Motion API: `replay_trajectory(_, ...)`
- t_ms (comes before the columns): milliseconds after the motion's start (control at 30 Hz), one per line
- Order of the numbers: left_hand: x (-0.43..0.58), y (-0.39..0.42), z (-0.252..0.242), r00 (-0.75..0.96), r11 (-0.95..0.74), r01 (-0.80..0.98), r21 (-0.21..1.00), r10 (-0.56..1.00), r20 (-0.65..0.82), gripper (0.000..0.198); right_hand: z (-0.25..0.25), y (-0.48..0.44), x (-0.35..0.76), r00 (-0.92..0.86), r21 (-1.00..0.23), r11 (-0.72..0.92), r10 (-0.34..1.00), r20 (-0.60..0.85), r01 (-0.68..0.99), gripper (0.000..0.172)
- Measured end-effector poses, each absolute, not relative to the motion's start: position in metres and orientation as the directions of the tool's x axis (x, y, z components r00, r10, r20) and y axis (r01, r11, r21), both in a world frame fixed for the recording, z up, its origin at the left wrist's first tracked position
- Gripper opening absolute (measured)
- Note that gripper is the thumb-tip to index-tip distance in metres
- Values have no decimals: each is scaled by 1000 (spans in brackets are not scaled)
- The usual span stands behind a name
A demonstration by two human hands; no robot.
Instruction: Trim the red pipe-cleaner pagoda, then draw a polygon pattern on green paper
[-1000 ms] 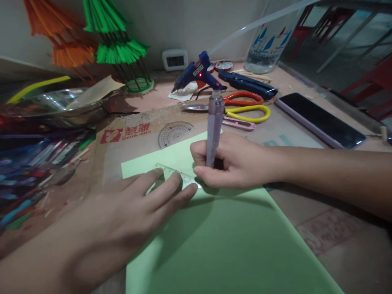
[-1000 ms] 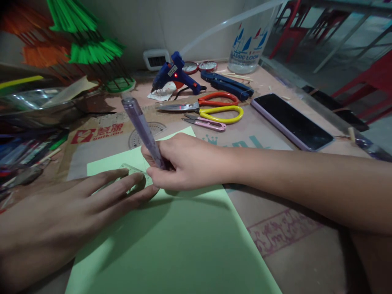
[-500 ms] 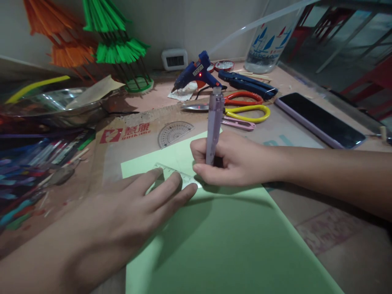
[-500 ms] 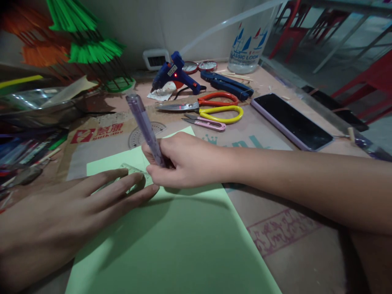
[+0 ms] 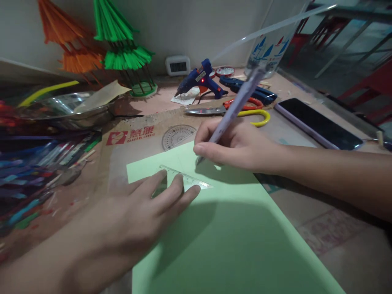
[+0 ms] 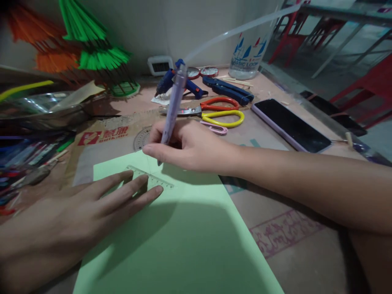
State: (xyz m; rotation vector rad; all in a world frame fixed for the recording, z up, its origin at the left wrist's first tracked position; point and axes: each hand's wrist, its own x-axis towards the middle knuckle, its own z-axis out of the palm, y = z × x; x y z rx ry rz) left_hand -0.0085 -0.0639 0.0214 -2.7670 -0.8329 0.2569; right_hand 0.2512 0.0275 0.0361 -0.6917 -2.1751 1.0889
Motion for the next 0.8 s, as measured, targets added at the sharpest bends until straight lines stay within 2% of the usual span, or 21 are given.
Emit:
replay_trajectory(100, -9, -64, 11, 829, -806, 532, -260, 558, -30, 84, 45, 27, 249, -670, -795, 561, 685, 286, 233, 11)
replay_trajectory(200, -5, -63, 10, 823, -797, 558, -230, 566, 33, 67, 52, 30, 236, -704, -776, 573, 664, 252, 263, 6)
replay_trajectory(333, 5, -63, 16, 809, -785, 573, -235, 587, 9, 49, 50, 39, 209, -734, -765, 568, 651, 194, 302, 4)
replay_trajectory(467, 9, -66, 15, 784, -764, 599, -238, 621, -22, 52, 38, 48, 190, -727, -805, 516, 667, 164, 292, 12)
replay_trajectory(667, 5, -66, 8, 873, -782, 463, -418, 485, 59, 53, 24, 48, 188, -715, -847, 468, 680, 164, 251, 12)
replay_trajectory(800, 6, -65, 9, 853, -758, 508, -409, 508, 119, 48, 25, 48, 188, -714, -839, 478, 680, 168, 259, 13)
